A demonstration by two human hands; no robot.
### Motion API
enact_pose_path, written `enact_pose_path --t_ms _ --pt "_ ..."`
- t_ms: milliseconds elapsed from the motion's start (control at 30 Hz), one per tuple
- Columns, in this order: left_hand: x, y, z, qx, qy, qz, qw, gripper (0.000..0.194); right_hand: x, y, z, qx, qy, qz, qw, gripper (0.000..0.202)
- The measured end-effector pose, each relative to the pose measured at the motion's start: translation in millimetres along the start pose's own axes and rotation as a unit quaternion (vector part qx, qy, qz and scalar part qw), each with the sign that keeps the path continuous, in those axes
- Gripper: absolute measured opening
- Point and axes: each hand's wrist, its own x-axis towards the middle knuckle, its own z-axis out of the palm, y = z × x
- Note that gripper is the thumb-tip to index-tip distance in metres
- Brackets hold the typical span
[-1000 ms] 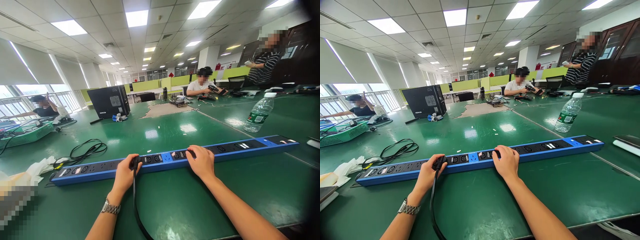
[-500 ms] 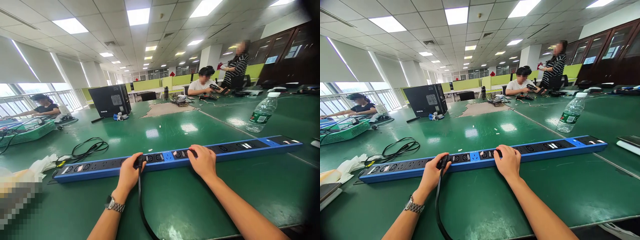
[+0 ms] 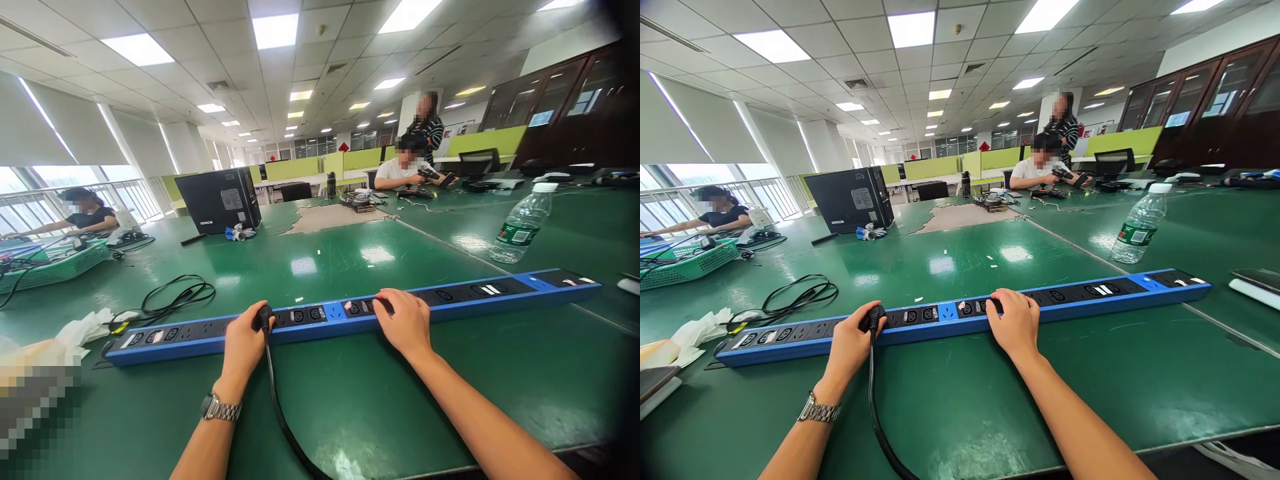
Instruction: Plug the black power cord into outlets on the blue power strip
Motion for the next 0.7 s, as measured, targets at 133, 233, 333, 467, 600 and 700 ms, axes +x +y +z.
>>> enact_pose_path --t_ms 133,233,333,467,600,700 --pt "0.5 -3.3 -2.3 -0.037 -0.017 -0.003 0.999 0.043 0.4 -1.1 -1.5 0.002 -0.004 0.007 1.000 0.022" --pt "-1.4 1.0 0.7 -0.049 -0.026 0.018 0.998 0.040 1.0 -2.7 -1.9 -0.001 -0.009 0.014 1.000 0.022" --pt "-3.5 11.4 10.3 -0.045 -0.044 0.042 0.997 0.035 1.3 -4.0 -1.8 -0.003 -0.011 0.018 1.000 0.023" --pt "-3.9 22.0 23.0 -0.029 -0.054 0.041 0.997 0.034 1.3 -5.0 -2.1 -0.007 -0.018 0.022 1.000 0.024" --pt "-1.0 25.1 25.6 -0.018 -0.043 0.016 0.999 0.033 1.3 -5.7 -3.1 -0.009 -0.023 0.024 0.999 0.024" --pt "-0.4 26.6 23.2 -0.026 -0.046 0.000 0.999 0.031 1.1 -6.0 -3.7 -0.009 -0.026 0.023 0.999 0.024"
